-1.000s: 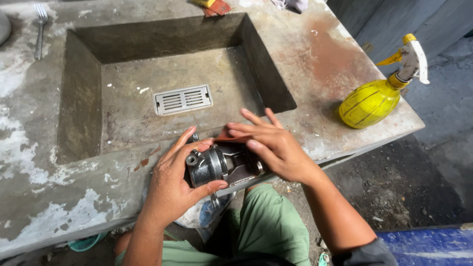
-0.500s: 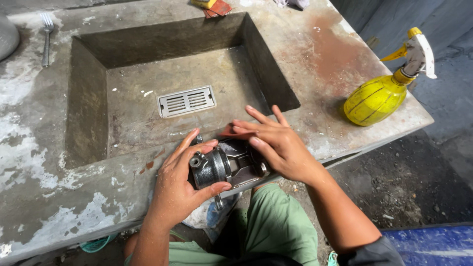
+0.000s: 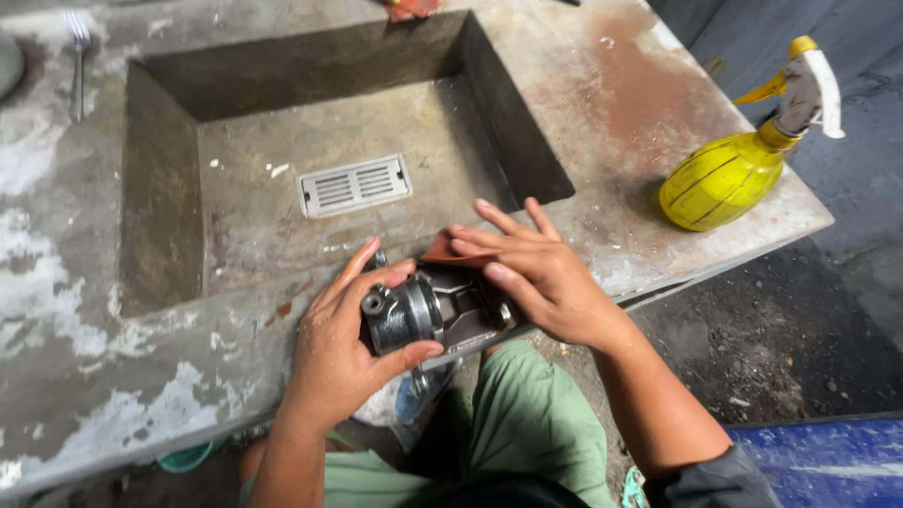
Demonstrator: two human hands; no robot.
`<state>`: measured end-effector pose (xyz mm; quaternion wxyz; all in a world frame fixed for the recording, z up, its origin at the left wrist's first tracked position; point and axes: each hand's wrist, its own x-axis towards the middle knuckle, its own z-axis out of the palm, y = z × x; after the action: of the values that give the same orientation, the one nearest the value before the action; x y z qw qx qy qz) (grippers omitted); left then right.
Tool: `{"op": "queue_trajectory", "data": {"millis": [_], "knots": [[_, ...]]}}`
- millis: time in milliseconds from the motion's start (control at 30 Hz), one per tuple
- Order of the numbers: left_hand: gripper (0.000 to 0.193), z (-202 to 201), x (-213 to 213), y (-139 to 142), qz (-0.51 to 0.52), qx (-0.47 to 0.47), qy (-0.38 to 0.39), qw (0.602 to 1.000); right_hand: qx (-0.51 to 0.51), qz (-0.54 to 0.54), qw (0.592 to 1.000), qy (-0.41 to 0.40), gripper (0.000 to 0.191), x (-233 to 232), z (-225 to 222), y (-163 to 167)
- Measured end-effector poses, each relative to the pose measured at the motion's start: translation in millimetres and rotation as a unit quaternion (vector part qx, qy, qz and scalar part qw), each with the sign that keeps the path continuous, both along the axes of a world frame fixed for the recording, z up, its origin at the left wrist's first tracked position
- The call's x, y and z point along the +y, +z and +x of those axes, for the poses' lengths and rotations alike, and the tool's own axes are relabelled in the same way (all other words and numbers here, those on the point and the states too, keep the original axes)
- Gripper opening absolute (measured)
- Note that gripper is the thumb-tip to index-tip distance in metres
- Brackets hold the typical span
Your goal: The person scrubs a metal part with a sanding block at a concrete sink, rinses it under running water, and continues scrubbing different surfaces. The part is handled and rotated to access multiple sides.
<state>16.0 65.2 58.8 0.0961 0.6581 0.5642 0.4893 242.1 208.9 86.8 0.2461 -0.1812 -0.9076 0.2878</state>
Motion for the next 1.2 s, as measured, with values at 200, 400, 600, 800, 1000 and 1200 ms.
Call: {"op": "queue_trajectory", "data": {"millis": [200,400,600,800,1000,1200], "knots": [[0.069,2,3,4,-0.014,-0.008,0.000,1.000,-0.012,0.016,1.000,0.011,0.035,5,-4,4],[0.067,8,3,6,-0.002,-0.010,-0.002,1.000,-0.011,0.001,0.999,0.037,0.035,14,-13,4],[0.067,5,4,1,-0.018,-0.024,-0.006,1.000,0.005,-0.010,1.000,0.023,0.036,4,14,2],[0.068,9,2,2,-0.015,-0.023,-0.001,1.000,-0.021,-0.026,0.998,0.046,0.033,15,-15,-1],[0.068,7,0,0,-0.010,-0.006,0.007,1.000,0.036,-0.011,0.996,-0.077,0.033,33,15,-2],[0.068,5,2,-3,-0.012,-0.020,0.005,1.000,0.067,0.054,0.981,-0.173,0.031,33,45,-1]]}}
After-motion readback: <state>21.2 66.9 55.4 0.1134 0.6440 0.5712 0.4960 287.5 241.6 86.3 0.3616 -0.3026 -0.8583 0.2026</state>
